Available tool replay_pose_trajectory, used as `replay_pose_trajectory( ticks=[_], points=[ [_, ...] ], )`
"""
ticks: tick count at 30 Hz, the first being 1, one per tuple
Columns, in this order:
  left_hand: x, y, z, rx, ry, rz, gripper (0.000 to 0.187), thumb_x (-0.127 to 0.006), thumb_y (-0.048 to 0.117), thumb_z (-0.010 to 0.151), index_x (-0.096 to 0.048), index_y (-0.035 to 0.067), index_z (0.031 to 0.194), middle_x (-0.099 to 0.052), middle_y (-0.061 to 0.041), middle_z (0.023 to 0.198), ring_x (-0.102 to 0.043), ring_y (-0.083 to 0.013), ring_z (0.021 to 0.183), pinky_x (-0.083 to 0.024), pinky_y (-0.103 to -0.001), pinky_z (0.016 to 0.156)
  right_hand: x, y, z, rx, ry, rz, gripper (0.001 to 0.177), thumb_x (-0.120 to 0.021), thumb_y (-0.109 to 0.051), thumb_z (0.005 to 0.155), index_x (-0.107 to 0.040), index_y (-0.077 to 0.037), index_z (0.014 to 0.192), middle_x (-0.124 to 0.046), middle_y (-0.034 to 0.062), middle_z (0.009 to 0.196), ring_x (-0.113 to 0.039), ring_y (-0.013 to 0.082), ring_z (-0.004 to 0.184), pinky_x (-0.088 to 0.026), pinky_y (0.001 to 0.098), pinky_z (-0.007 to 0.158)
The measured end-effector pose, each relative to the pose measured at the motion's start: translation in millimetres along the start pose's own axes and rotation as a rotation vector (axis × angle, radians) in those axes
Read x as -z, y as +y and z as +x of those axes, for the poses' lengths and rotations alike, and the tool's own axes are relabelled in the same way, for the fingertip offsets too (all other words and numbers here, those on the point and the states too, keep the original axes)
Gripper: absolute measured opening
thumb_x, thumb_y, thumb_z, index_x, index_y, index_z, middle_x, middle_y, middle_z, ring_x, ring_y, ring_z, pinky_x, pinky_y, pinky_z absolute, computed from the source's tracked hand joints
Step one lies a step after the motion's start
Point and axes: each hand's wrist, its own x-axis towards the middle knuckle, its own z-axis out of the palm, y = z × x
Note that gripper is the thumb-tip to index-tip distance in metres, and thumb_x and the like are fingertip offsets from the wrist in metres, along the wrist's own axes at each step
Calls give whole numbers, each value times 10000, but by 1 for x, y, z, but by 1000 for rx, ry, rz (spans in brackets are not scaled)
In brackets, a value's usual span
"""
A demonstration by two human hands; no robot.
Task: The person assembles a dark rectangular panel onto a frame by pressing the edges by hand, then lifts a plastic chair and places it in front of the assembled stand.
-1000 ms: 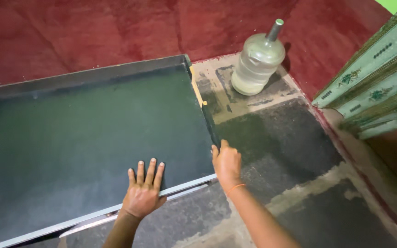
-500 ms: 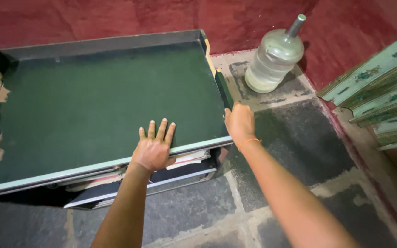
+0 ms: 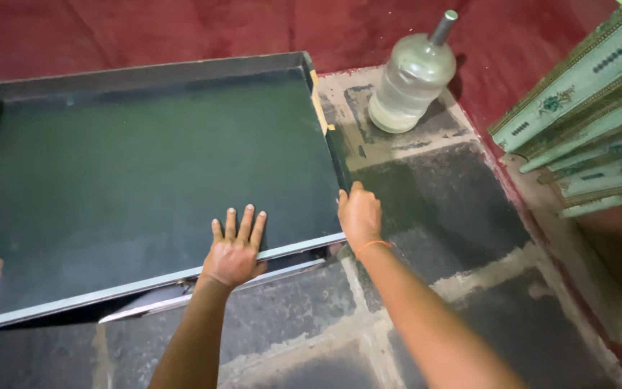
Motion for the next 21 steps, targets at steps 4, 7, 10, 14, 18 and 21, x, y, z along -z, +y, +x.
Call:
replay_pose_trajectory(
  ticks=[4, 7, 10, 14, 18, 21],
  points=[
    [0, 0, 1, 22, -13, 4, 1081, -797, 524, 705, -286, 110, 1563, -301, -205, 1608, -353, -515, 1419, -344, -699, 1091, -5, -1, 4, -17, -16, 4, 301, -648, -301, 968, -621, -2, 952, -712, 282, 820, -702, 493, 796, -570, 553, 726],
    [8, 2, -2, 32, 11, -17, 1102, -811, 546, 682, -309, 119, 1565, -322, -199, 1613, -362, -513, 1417, -354, -702, 1083, 0, -2, 1, -44, -69, 4, 290, -611, -303, 989, -583, -14, 981, -708, 278, 818, -700, 494, 794, -566, 559, 723],
    [15, 5, -1, 37, 41, -34, 1107, -819, 542, 672, -344, 125, 1581, -350, -195, 1611, -380, -502, 1402, -371, -706, 1065, 3, -6, 5, -43, -126, 35, 274, -572, -292, 1006, -538, -20, 1018, -702, 280, 818, -695, 499, 791, -558, 571, 719],
    [19, 3, 6, 29, 35, 13, 1099, -815, 548, 663, -360, 134, 1574, -365, -192, 1606, -401, -492, 1387, -404, -702, 1048, 8, -8, 8, -78, -235, 84, 260, -529, -275, 1026, -495, -19, 1056, -705, 278, 827, -690, 505, 803, -538, 589, 737],
    [16, 4, 7, 48, 18, 24, 1105, -814, 557, 641, -355, 168, 1568, -353, -179, 1628, -400, -493, 1382, -421, -692, 1026, 17, -9, 12, -74, -297, 122, 270, -529, -275, 1021, -486, -10, 1055, -701, 290, 844, -689, 503, 835, -538, 579, 762],
    [18, 6, 7, 42, 1, 54, 1118, -806, 571, 655, -343, 152, 1582, -341, -188, 1632, -409, -491, 1376, -427, -683, 1035, 28, -10, 13, -58, -380, 119, 334, -558, -316, 993, -475, -4, 1080, -706, 285, 864, -694, 497, 845, -542, 570, 776]
  ],
)
